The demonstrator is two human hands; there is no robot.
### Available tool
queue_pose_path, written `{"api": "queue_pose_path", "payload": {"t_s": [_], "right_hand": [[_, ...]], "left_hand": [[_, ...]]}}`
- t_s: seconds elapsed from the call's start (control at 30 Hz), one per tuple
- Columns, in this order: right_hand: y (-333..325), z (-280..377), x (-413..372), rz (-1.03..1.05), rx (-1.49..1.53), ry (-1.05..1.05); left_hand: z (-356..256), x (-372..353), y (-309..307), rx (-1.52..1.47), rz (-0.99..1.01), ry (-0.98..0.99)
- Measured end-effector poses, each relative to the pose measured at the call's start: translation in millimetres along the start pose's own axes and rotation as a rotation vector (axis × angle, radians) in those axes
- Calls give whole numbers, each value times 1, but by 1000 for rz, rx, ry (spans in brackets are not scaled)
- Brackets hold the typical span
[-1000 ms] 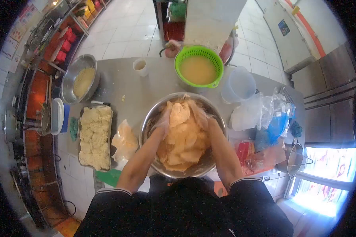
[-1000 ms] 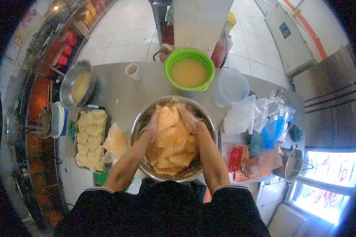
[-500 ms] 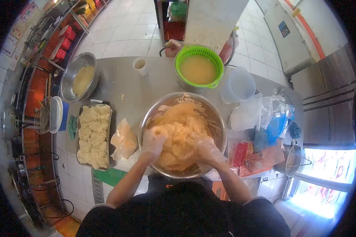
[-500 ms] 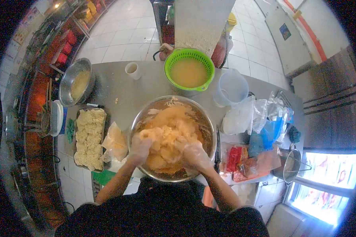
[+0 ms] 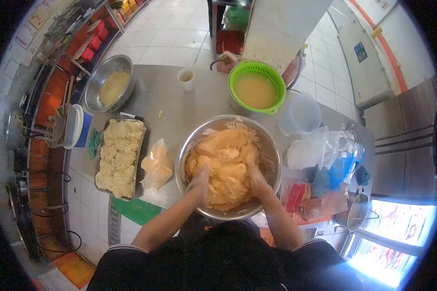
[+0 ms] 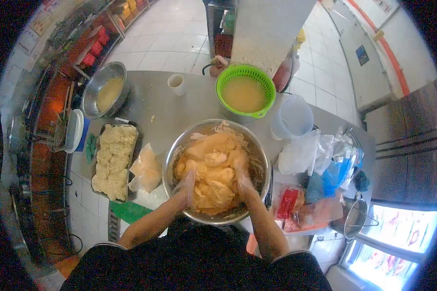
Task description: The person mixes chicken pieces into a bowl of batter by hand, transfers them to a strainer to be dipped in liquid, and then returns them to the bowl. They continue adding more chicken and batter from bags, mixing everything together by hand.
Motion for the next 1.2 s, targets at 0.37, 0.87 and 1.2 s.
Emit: {"api": "queue_pose_path", "payload": {"t_s": [0.37,0.87,1.2], "right_hand": [[56,67,-73,-9,-169,-337],[16,61,80,-496,-753,-282],[-6,60,44,-22,-96,-159]], "left_hand": [[-26,18,20,404,218,501],[-108,57,40,816,-108,686],[-87,53,-7,584,220,479]]}}
Point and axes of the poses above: each hand's wrist, its own x-axis towards the middle knuckle, its own y-axis out of the palm, z = x × y, the point moved 3 cm from there along x, towards the middle knuckle, and after that the axes turned 7 degrees about -y, right-handed, at the moved point
